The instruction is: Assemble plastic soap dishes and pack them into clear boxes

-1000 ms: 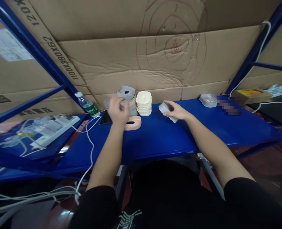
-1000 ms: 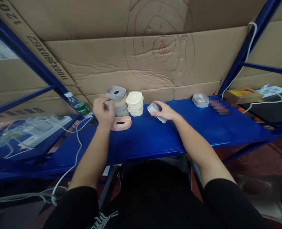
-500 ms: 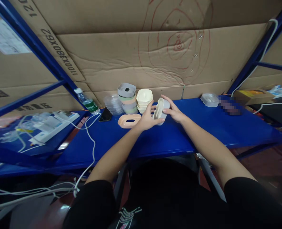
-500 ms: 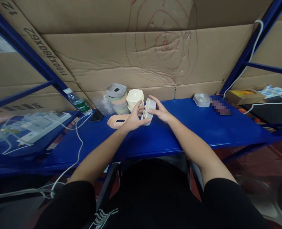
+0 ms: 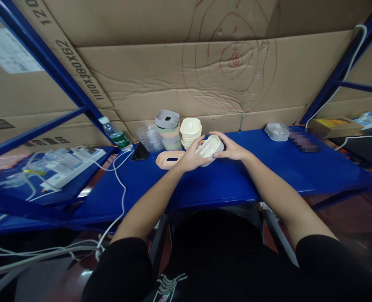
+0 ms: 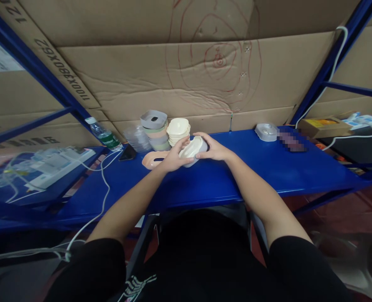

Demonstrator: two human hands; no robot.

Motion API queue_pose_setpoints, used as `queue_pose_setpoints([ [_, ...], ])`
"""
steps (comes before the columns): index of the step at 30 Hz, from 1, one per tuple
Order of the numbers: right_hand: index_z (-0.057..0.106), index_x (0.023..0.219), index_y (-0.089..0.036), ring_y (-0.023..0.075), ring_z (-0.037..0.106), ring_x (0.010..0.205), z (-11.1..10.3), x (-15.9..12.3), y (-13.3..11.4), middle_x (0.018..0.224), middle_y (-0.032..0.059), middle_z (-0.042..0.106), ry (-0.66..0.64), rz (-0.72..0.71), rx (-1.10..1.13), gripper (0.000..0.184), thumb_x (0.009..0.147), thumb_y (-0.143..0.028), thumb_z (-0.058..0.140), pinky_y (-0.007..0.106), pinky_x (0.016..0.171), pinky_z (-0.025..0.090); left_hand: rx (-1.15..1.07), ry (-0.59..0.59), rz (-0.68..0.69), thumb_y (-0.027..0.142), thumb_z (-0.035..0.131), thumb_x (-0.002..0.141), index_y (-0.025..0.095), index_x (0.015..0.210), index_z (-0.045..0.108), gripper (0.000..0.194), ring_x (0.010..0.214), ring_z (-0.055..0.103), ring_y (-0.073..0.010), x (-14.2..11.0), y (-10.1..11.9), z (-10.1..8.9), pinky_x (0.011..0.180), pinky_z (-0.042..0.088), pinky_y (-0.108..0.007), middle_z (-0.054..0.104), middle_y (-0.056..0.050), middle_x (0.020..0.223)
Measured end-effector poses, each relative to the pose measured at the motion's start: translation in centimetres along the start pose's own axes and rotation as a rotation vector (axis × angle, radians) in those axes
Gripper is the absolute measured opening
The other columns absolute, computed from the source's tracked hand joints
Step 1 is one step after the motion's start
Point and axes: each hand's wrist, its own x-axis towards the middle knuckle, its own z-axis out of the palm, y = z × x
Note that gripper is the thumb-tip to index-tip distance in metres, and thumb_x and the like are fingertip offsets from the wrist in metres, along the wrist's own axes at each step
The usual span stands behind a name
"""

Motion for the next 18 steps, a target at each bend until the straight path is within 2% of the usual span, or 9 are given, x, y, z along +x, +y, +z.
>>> queue_pose_setpoints([
  [3, 0.052, 0.148, -0.027, 0.0345, 0.061, 0.127, 0.0, -0.1, 0.3, 0.138, 0.0106, 0.062, -0.017, 0.000, -0.018, 0.094, 0.069, -0.055, 0.096, 0.052, 0.113, 0.049, 0.023, -0.027, 0.003, 0.070, 0.089, 0.075, 0.016, 0.169, 0.037, 0.120, 0.150, 0.051, -0.0444, 0.0, -0.2, -0.2, 0.126, 0.039, -0.064, 0.050, -0.025, 0.164],
  [8, 0.052, 0.124, -0.027, 0.0287, 0.061, 0.110, 0.1, -0.3, 0.3, 0.121, 0.0053, 0.061, -0.020, 0.021, -0.053, 0.079, 0.064, -0.049, 0.098, 0.045, 0.100, 0.052, 0.154, -0.031, 0.022, 0.062, 0.091, 0.074, 0.016, 0.165, 0.044, 0.113, 0.158, 0.043, -0.0471, -0.1, 0.0, -0.4, 0.131, 0.033, -0.066, 0.045, -0.024, 0.170],
  [12, 0.047, 0.112, -0.028, 0.0250, 0.061, 0.099, 0.1, -0.3, -0.1, 0.111, 0.0020, 0.062, 0.008, 0.063, 0.001, 0.071, 0.064, -0.044, 0.097, 0.042, 0.093, 0.053, 0.119, -0.032, 0.068, 0.068, 0.087, 0.079, 0.018, 0.160, 0.052, 0.101, 0.154, 0.048, -0.0460, 0.1, -0.3, -1.2, 0.128, 0.037, -0.066, 0.051, -0.023, 0.166],
  [15, 0.044, 0.109, -0.029, 0.0248, 0.064, 0.101, 0.1, -0.2, -0.2, 0.114, 0.0027, 0.065, 0.062, 0.082, 0.136, 0.069, 0.067, -0.047, 0.096, 0.042, 0.093, 0.054, 0.045, 0.012, 0.116, 0.074, 0.085, 0.079, 0.019, 0.157, 0.055, 0.100, 0.149, 0.054, -0.0448, 0.2, -1.0, -1.5, 0.125, 0.041, -0.066, 0.054, -0.022, 0.162],
  [18, 0.044, 0.109, -0.030, 0.0278, 0.068, 0.114, 0.2, 0.0, -0.1, 0.126, 0.0057, 0.070, 0.131, 0.102, 0.233, 0.071, 0.068, -0.055, 0.096, 0.046, 0.103, 0.054, 0.007, 0.113, 0.122, 0.074, 0.091, 0.071, 0.021, 0.159, 0.051, 0.110, 0.149, 0.054, -0.0445, 0.4, -1.8, -1.2, 0.125, 0.041, -0.065, 0.055, -0.022, 0.161],
])
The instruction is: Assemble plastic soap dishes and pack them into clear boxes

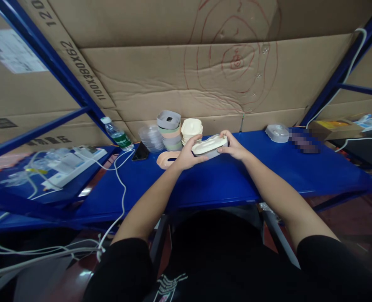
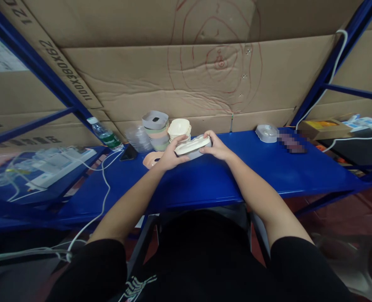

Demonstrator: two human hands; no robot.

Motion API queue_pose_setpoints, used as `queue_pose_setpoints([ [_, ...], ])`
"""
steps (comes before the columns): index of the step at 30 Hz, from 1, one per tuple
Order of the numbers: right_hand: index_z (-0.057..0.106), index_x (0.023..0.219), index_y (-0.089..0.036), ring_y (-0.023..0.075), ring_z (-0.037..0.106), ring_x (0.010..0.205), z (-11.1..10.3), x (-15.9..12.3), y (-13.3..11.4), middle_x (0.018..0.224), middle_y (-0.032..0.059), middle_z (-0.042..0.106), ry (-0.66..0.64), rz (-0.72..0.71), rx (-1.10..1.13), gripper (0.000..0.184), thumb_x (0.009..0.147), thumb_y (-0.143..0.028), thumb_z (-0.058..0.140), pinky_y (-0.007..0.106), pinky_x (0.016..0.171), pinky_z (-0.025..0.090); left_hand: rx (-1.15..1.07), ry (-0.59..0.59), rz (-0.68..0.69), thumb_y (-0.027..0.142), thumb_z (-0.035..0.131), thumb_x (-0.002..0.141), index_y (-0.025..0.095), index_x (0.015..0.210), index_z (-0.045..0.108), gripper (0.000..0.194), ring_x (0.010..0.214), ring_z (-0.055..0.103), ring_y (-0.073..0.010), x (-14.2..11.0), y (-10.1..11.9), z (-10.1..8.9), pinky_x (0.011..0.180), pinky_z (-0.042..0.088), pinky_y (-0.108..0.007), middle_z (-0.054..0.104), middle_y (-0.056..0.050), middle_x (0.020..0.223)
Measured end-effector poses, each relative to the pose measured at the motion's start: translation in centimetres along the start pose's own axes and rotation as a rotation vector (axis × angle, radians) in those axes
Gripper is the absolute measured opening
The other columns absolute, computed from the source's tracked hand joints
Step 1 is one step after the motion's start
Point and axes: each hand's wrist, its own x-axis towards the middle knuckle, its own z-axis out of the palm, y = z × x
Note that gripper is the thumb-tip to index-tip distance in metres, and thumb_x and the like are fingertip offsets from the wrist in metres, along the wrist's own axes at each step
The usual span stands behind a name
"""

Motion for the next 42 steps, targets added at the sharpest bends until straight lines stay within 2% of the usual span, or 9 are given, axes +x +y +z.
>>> queue_pose_setpoints([
  [4, 0.054, 0.116, -0.030, 0.0333, 0.063, 0.137, 0.0, 0.1, 0.0, 0.149, 0.0121, 0.065, 0.052, -0.011, -0.009, 0.069, 0.069, -0.060, 0.095, 0.055, 0.118, 0.046, -0.003, 0.097, -0.003, 0.070, 0.091, 0.073, 0.021, 0.162, 0.043, 0.113, 0.143, 0.060, -0.0413, 0.0, 0.0, 0.2, 0.120, 0.047, -0.063, 0.058, -0.023, 0.154],
  [8, 0.069, 0.108, -0.029, 0.0371, 0.058, 0.145, -0.2, 0.2, -0.3, 0.159, 0.0123, 0.059, 0.099, -0.083, -0.104, 0.055, 0.071, -0.062, 0.093, 0.061, 0.119, 0.044, 0.148, 0.074, 0.038, 0.060, 0.094, 0.073, 0.020, 0.162, 0.044, 0.110, 0.146, 0.056, -0.0409, 0.0, 1.2, -1.1, 0.124, 0.043, -0.062, 0.056, -0.023, 0.156],
  [12, 0.074, 0.097, -0.028, 0.0339, 0.066, 0.131, 0.2, 0.5, -0.5, 0.140, 0.0106, 0.071, 0.184, -0.141, -0.128, 0.047, 0.075, -0.066, 0.089, 0.058, 0.112, 0.050, 0.225, -0.011, 0.003, 0.060, 0.095, 0.068, 0.019, 0.167, 0.039, 0.120, 0.150, 0.052, -0.0419, 0.1, 2.4, -3.1, 0.128, 0.039, -0.060, 0.052, -0.023, 0.161],
  [15, 0.071, 0.095, -0.026, 0.0282, 0.071, 0.105, 0.2, 0.9, -0.4, 0.111, 0.0074, 0.077, 0.400, -0.125, -0.148, 0.053, 0.077, -0.075, 0.082, 0.051, 0.100, 0.056, 0.264, -0.041, -0.035, 0.062, 0.095, 0.066, 0.017, 0.169, 0.037, 0.128, 0.151, 0.051, -0.0421, 0.0, 3.2, -5.4, 0.130, 0.037, -0.059, 0.053, -0.024, 0.162],
  [18, 0.064, 0.091, -0.027, 0.0229, 0.066, 0.087, -0.6, 1.3, 0.0, 0.090, 0.0031, 0.069, 0.620, -0.081, -0.141, 0.058, 0.078, -0.082, 0.075, 0.041, 0.083, 0.057, 0.297, -0.070, -0.143, 0.065, 0.088, 0.074, 0.016, 0.164, 0.047, 0.111, 0.144, 0.059, -0.0399, -0.4, 4.3, -8.7, 0.127, 0.040, -0.059, 0.065, -0.021, 0.151],
  [22, 0.055, 0.088, -0.027, 0.0199, 0.061, 0.078, -2.1, 1.5, 0.8, 0.085, 0.0016, 0.064, 0.755, -0.009, -0.038, 0.060, 0.078, -0.083, 0.073, 0.036, 0.072, 0.053, 0.281, -0.128, -0.359, 0.069, 0.084, 0.075, 0.011, 0.155, 0.059, 0.103, 0.140, 0.063, -0.0395, -1.5, 5.1, -12.7, 0.124, 0.045, -0.058, 0.070, -0.021, 0.147],
  [26, 0.053, 0.090, -0.026, 0.0207, 0.062, 0.080, -2.5, 1.7, 1.7, 0.087, 0.0026, 0.065, 0.749, 0.050, 0.014, 0.060, 0.077, -0.081, 0.075, 0.036, 0.073, 0.054, 0.291, -0.194, -0.539, 0.068, 0.090, 0.062, 0.011, 0.151, 0.062, 0.110, 0.140, 0.064, -0.0376, -2.4, 4.5, -14.7, 0.119, 0.051, -0.051, 0.068, -0.021, 0.150],
  [30, 0.052, 0.091, -0.027, 0.0222, 0.063, 0.081, -2.3, 1.8, 2.1, 0.086, 0.0032, 0.065, 0.706, 0.086, -0.016, 0.059, 0.079, -0.081, 0.071, 0.037, 0.072, 0.054, 0.369, -0.225, -0.616, 0.062, 0.091, 0.058, 0.017, 0.143, 0.070, 0.098, 0.138, 0.066, -0.0360, -2.6, 3.7, -15.1, 0.118, 0.051, -0.048, 0.069, -0.017, 0.151],
  [42, 0.047, 0.086, -0.028, 0.0224, 0.057, 0.077, -2.3, 1.9, 2.3, 0.078, 0.0010, 0.054, 0.661, 0.187, -0.076, 0.046, 0.078, -0.070, 0.065, 0.036, 0.069, 0.048, 0.540, -0.319, -0.509, 0.059, 0.089, 0.056, 0.024, 0.127, 0.079, 0.080, 0.129, 0.071, -0.0383, -2.4, 3.0, -15.3, 0.110, 0.054, -0.048, 0.079, -0.011, 0.135],
])
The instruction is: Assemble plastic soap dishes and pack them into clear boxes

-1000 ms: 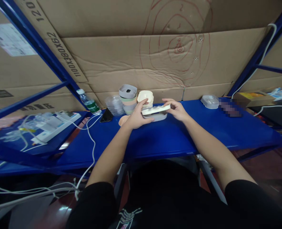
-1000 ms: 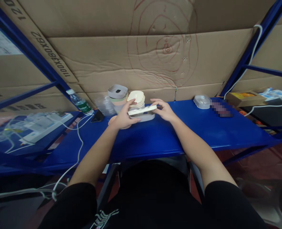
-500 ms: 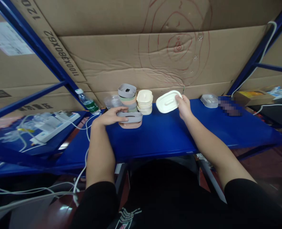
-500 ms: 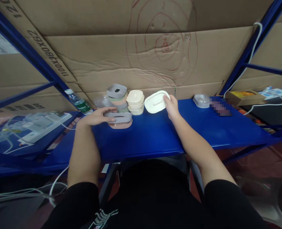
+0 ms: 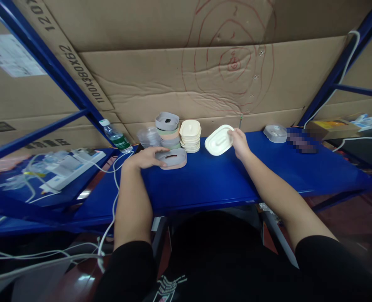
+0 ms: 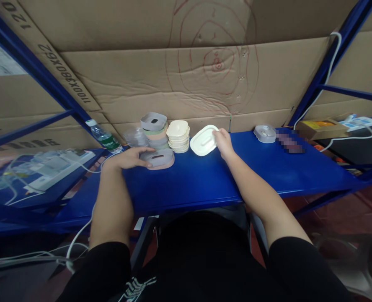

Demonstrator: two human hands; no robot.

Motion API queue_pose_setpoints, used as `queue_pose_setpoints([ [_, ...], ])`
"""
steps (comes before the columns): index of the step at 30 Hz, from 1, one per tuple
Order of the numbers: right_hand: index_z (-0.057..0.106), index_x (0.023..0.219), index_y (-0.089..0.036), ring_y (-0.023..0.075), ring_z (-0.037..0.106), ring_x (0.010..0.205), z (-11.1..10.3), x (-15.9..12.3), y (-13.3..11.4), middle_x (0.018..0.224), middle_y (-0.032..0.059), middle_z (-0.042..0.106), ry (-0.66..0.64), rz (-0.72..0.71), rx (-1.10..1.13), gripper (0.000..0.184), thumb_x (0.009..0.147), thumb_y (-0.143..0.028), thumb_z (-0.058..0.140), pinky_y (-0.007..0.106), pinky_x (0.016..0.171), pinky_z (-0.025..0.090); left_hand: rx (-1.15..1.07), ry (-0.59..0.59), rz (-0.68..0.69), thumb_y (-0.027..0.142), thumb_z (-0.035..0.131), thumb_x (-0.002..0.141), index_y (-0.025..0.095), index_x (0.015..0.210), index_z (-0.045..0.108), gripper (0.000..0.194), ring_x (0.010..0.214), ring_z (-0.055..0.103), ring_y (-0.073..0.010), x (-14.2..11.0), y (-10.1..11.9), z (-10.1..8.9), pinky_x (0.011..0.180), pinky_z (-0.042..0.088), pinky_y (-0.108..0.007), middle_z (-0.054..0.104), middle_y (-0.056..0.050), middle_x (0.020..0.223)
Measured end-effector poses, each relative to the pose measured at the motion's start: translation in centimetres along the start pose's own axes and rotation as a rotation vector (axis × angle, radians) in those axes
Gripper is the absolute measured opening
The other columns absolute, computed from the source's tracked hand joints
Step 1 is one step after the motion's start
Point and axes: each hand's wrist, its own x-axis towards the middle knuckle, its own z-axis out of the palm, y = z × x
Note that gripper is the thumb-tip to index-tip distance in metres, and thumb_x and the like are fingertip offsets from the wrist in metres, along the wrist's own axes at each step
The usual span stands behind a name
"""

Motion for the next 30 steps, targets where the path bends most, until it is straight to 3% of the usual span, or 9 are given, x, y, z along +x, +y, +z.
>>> queue_pose_setpoints([
  [5, 0.045, 0.089, -0.030, 0.0195, 0.047, 0.059, 0.1, 0.0, 0.1, 0.068, -0.0027, 0.045, -0.031, 0.083, 0.030, 0.045, 0.082, -0.071, 0.061, 0.036, 0.054, 0.043, 0.163, 0.077, -0.075, 0.056, 0.091, 0.054, 0.028, 0.124, 0.080, 0.076, 0.130, 0.069, -0.0428, 0.2, -0.2, 0.3, 0.110, 0.053, -0.050, 0.081, -0.011, 0.129],
  [10, 0.046, 0.096, -0.031, 0.0163, 0.045, 0.051, 0.9, -0.9, -0.6, 0.065, -0.0054, 0.050, -0.011, 0.118, 0.109, 0.049, 0.081, -0.073, 0.066, 0.035, 0.050, 0.047, 0.249, 0.023, -0.159, 0.058, 0.087, 0.060, 0.025, 0.142, 0.073, 0.090, 0.140, 0.063, -0.0458, 0.0, 0.7, 0.2, 0.118, 0.045, -0.055, 0.070, -0.016, 0.150],
  [12, 0.051, 0.103, -0.031, 0.0168, 0.054, 0.057, 1.1, -1.3, -1.1, 0.075, -0.0032, 0.059, -0.022, 0.016, 0.116, 0.054, 0.080, -0.077, 0.068, 0.036, 0.057, 0.052, 0.234, 0.031, -0.176, 0.068, 0.087, 0.060, 0.024, 0.146, 0.070, 0.098, 0.140, 0.063, -0.0454, -0.1, 1.1, 0.2, 0.117, 0.047, -0.052, 0.069, -0.016, 0.152],
  [15, 0.063, 0.111, -0.031, 0.0239, 0.067, 0.083, 1.6, -1.6, -2.2, 0.097, 0.0037, 0.068, -0.020, -0.249, -0.008, 0.054, 0.084, -0.077, 0.069, 0.042, 0.077, 0.058, 0.185, 0.089, -0.187, 0.076, 0.085, 0.062, 0.019, 0.149, 0.068, 0.105, 0.134, 0.067, -0.0436, -0.1, 1.5, 0.2, 0.113, 0.051, -0.050, 0.069, -0.019, 0.150],
  [18, 0.077, 0.113, -0.031, 0.0329, 0.066, 0.108, 2.8, -1.2, -3.5, 0.110, 0.0087, 0.069, -0.008, -0.495, -0.229, 0.040, 0.092, -0.064, 0.068, 0.051, 0.097, 0.055, 0.116, 0.167, -0.146, 0.073, 0.083, 0.069, 0.016, 0.150, 0.066, 0.101, 0.126, 0.071, -0.0403, 0.1, 1.8, 0.6, 0.110, 0.054, -0.048, 0.070, -0.020, 0.148],
  [21, 0.081, 0.119, -0.032, 0.0346, 0.063, 0.116, 4.9, -0.1, -4.4, 0.115, 0.0100, 0.067, -0.087, -0.641, -0.405, 0.029, 0.099, -0.044, 0.063, 0.054, 0.106, 0.051, 0.083, 0.246, -0.085, 0.067, 0.081, 0.075, 0.014, 0.148, 0.067, 0.092, 0.119, 0.073, -0.0379, 0.4, 2.3, 1.2, 0.108, 0.055, -0.049, 0.071, -0.019, 0.146],
  [25, 0.078, 0.125, -0.027, 0.0341, 0.061, 0.115, 8.2, 1.5, -4.4, 0.117, 0.0120, 0.064, -0.124, -0.686, -0.620, 0.030, 0.099, -0.031, 0.063, 0.050, 0.100, 0.053, 0.061, 0.252, -0.022, 0.064, 0.081, 0.077, 0.014, 0.144, 0.068, 0.084, 0.115, 0.073, -0.0370, 0.8, 2.9, 2.0, 0.105, 0.056, -0.050, 0.072, -0.018, 0.142],
  [30, 0.077, 0.121, -0.025, 0.0346, 0.059, 0.115, 11.0, 1.7, -4.0, 0.119, 0.0135, 0.063, -0.182, -0.692, -0.781, 0.023, 0.100, -0.030, 0.067, 0.049, 0.099, 0.053, 0.053, 0.241, -0.028, 0.065, 0.084, 0.074, 0.016, 0.143, 0.070, 0.085, 0.125, 0.070, -0.0410, 1.4, 2.4, 2.5, 0.112, 0.054, -0.054, 0.071, -0.019, 0.146],
])
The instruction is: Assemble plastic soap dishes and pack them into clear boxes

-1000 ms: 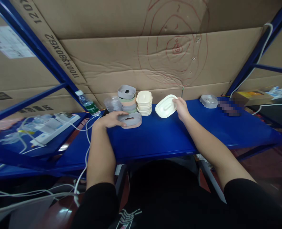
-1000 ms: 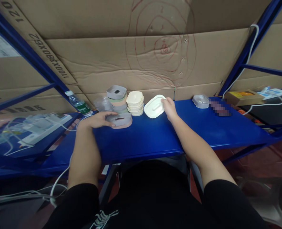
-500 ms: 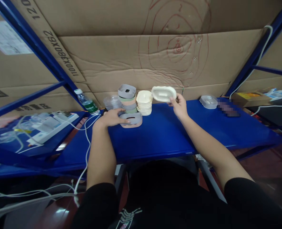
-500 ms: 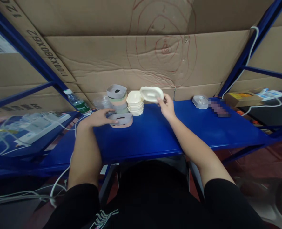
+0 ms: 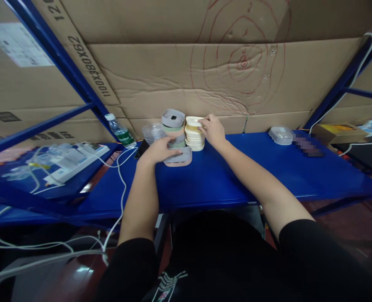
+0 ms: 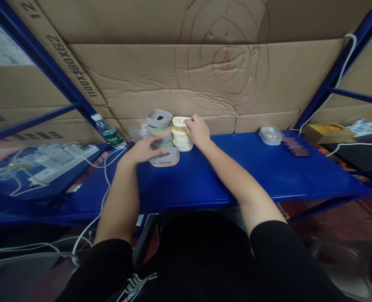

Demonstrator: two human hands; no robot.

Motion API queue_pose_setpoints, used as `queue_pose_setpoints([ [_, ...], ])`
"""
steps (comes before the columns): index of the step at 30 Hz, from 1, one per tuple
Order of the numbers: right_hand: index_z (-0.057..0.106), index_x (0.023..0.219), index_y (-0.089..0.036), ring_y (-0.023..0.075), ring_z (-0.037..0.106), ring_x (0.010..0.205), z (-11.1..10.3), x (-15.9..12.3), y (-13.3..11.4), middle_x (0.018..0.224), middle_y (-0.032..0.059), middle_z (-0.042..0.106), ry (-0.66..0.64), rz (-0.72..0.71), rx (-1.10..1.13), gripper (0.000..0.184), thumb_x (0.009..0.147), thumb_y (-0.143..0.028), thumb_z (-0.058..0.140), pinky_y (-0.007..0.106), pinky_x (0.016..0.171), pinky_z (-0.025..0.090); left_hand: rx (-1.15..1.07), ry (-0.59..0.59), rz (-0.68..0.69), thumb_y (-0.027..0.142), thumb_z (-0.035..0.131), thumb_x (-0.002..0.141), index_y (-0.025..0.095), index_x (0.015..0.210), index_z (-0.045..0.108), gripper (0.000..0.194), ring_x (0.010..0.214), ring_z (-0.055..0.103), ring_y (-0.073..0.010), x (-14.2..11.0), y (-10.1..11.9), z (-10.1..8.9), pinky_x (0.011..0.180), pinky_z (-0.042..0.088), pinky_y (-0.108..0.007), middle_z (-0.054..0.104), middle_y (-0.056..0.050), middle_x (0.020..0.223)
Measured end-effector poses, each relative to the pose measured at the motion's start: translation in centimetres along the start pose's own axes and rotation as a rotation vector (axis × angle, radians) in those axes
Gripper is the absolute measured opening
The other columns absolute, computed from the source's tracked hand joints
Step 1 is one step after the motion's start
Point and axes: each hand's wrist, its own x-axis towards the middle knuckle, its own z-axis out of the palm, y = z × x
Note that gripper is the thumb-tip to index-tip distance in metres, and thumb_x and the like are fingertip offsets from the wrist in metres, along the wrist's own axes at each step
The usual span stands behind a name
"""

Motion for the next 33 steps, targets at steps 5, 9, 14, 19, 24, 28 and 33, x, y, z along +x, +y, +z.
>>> queue_pose_setpoints([
  [5, 0.079, 0.121, -0.019, 0.0385, 0.058, 0.119, 0.3, -0.7, -1.4, 0.125, 0.0186, 0.064, -0.119, -0.009, -0.099, 0.038, 0.100, -0.050, 0.073, 0.053, 0.103, 0.049, -0.001, -0.017, 0.051, 0.058, 0.086, 0.075, 0.015, 0.144, 0.070, 0.084, 0.126, 0.070, -0.0421, 0.3, -0.2, 0.5, 0.114, 0.053, -0.055, 0.072, -0.020, 0.144],
  [9, 0.078, 0.126, -0.019, 0.0392, 0.059, 0.119, 0.2, -1.1, -2.1, 0.129, 0.0197, 0.066, -0.156, 0.004, -0.148, 0.050, 0.104, -0.061, 0.063, 0.054, 0.102, 0.048, 0.030, -0.037, 0.056, 0.059, 0.085, 0.078, 0.016, 0.145, 0.070, 0.081, 0.129, 0.070, -0.0412, 0.3, 0.0, 0.6, 0.115, 0.053, -0.055, 0.072, -0.018, 0.146],
  [14, 0.076, 0.133, -0.018, 0.0395, 0.058, 0.126, 0.1, -1.2, -2.7, 0.139, 0.0193, 0.065, -0.122, 0.036, -0.180, 0.053, 0.106, -0.060, 0.058, 0.055, 0.107, 0.045, 0.048, -0.044, 0.028, 0.058, 0.084, 0.080, 0.018, 0.148, 0.067, 0.081, 0.129, 0.071, -0.0392, 0.2, 0.1, 0.7, 0.114, 0.055, -0.053, 0.070, -0.018, 0.148],
  [19, 0.070, 0.142, -0.017, 0.0423, 0.053, 0.136, 0.1, -1.8, -2.0, 0.149, 0.0220, 0.062, -0.074, 0.045, -0.178, 0.068, 0.105, -0.071, 0.050, 0.061, 0.119, 0.035, 0.052, -0.054, 0.043, 0.056, 0.082, 0.083, 0.017, 0.148, 0.067, 0.077, 0.129, 0.071, -0.0392, 0.3, -0.1, 0.7, 0.113, 0.056, -0.055, 0.071, -0.019, 0.148],
  [24, 0.061, 0.151, -0.018, 0.0397, 0.049, 0.145, -0.6, -2.5, 0.6, 0.152, 0.0206, 0.061, -0.023, 0.026, -0.166, 0.074, 0.107, -0.074, 0.039, 0.063, 0.130, 0.024, 0.055, -0.051, 0.073, 0.051, 0.084, 0.083, 0.018, 0.146, 0.068, 0.073, 0.131, 0.070, -0.0389, 0.5, -0.4, 0.8, 0.115, 0.054, -0.055, 0.071, -0.018, 0.147],
  [28, 0.053, 0.156, -0.014, 0.0405, 0.045, 0.150, -3.3, -3.1, 5.4, 0.157, 0.0236, 0.055, 0.050, 0.157, -0.247, 0.072, 0.108, -0.066, 0.040, 0.064, 0.131, 0.023, 0.047, -0.053, 0.025, 0.049, 0.084, 0.082, 0.016, 0.148, 0.066, 0.076, 0.127, 0.072, -0.0387, 0.4, -0.4, 0.9, 0.113, 0.056, -0.055, 0.072, -0.020, 0.144],
  [33, 0.049, 0.157, -0.009, 0.0438, 0.042, 0.151, -9.6, -6.6, 14.0, 0.159, 0.0283, 0.054, 0.022, 0.379, -0.531, 0.066, 0.106, -0.050, 0.044, 0.072, 0.128, 0.020, 0.049, -0.047, 0.051, 0.051, 0.085, 0.081, 0.018, 0.146, 0.068, 0.075, 0.130, 0.071, -0.0383, 0.4, -0.2, 0.9, 0.115, 0.055, -0.054, 0.072, -0.018, 0.146],
])
